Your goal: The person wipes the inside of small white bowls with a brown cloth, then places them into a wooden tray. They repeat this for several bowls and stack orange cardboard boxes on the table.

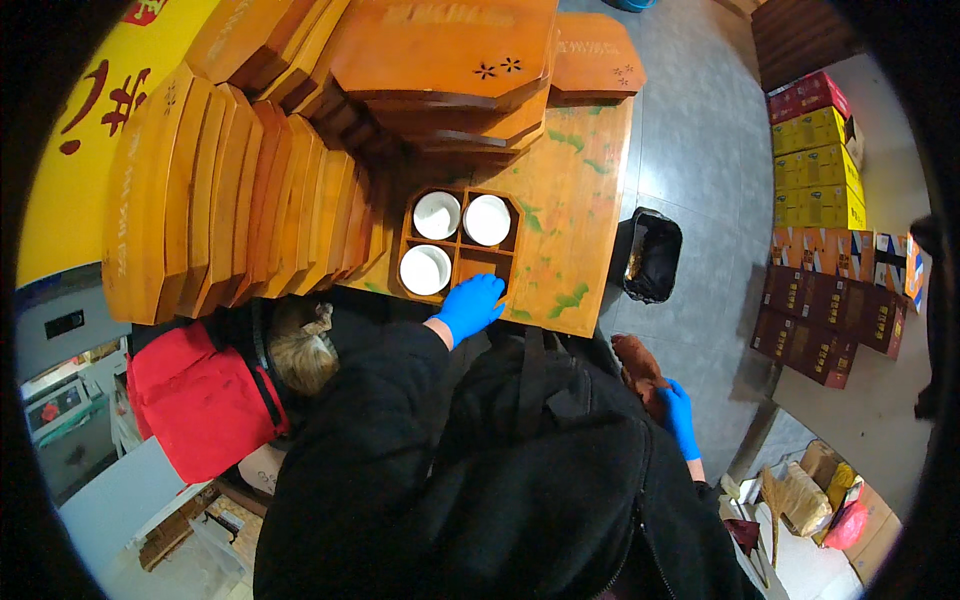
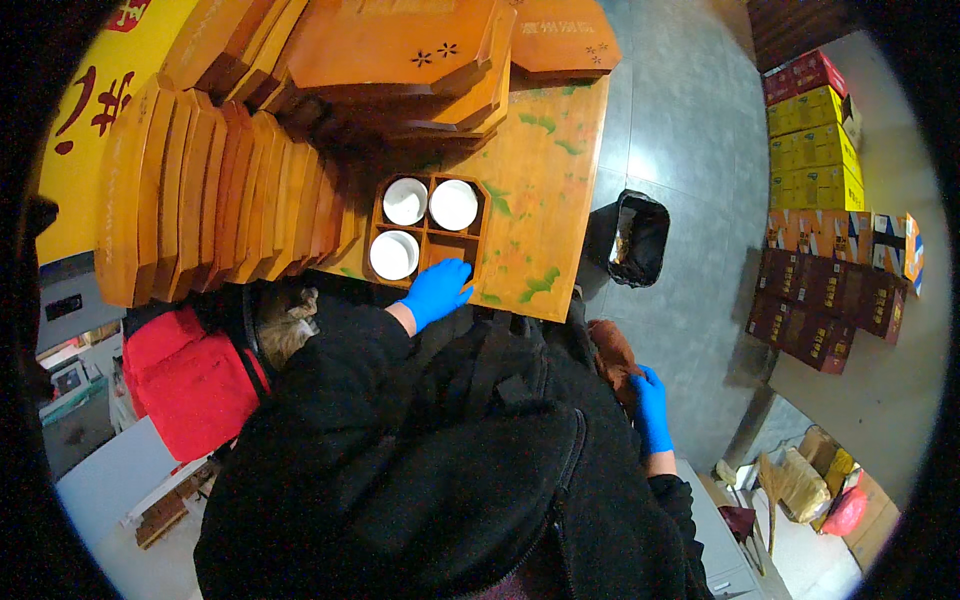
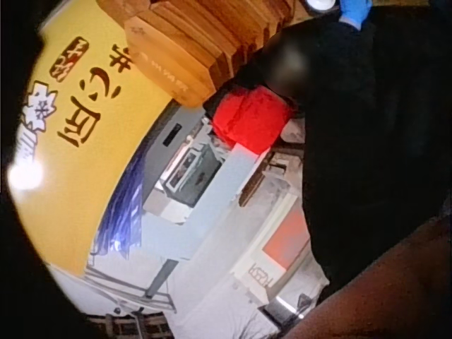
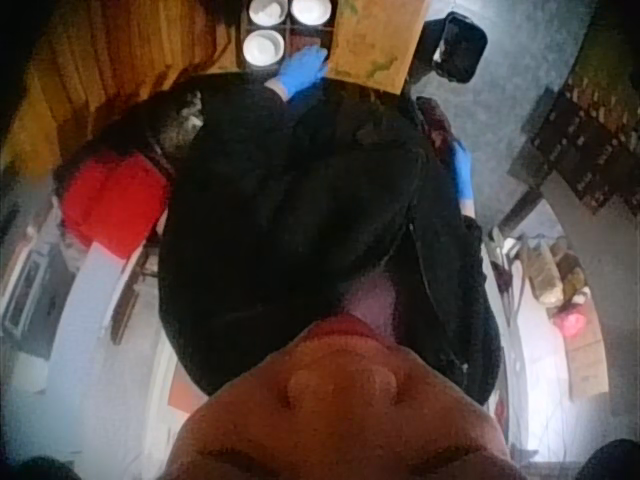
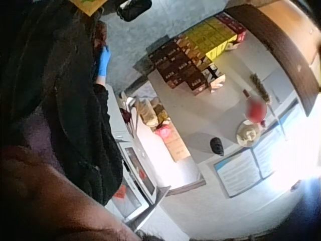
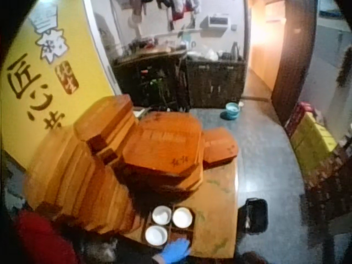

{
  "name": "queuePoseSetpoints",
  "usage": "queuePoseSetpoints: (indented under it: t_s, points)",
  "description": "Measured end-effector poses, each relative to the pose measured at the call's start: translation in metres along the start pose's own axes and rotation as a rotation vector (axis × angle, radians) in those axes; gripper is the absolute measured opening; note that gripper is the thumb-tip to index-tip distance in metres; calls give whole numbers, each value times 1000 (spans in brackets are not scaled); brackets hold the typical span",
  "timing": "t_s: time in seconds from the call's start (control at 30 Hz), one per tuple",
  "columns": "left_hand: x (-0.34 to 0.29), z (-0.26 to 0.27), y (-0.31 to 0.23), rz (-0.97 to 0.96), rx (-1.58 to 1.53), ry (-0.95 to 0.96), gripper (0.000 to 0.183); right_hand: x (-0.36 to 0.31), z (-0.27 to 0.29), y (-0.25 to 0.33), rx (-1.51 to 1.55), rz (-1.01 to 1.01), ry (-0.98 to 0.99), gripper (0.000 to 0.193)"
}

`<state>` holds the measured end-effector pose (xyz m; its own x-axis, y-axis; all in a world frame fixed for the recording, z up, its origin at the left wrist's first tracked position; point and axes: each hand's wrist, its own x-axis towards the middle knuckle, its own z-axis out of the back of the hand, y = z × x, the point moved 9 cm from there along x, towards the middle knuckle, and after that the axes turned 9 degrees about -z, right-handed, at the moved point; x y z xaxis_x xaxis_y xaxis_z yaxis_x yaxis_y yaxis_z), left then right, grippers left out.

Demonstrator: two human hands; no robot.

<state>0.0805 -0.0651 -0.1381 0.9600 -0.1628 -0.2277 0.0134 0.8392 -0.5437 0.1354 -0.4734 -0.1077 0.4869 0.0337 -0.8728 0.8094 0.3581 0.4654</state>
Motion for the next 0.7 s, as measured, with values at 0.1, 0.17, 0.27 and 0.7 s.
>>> queuePoseSetpoints:
  t_s: [0.1,0.17,0.27,0.7]
  points:
    - [2,-9,0,-81,-39,-2,23,3,1,0,-12,-6,-6,27]
    - [3,-12,3,-79,-44,21,23,4,1,0,-12,-3,-5,27]
    - [5,-8,3,-45,-23,82,26,4,1,3,11,2,4,27]
    - [-11,81,65,483,-195,-672,27,-2,15,-3,38,-50,-38,28]
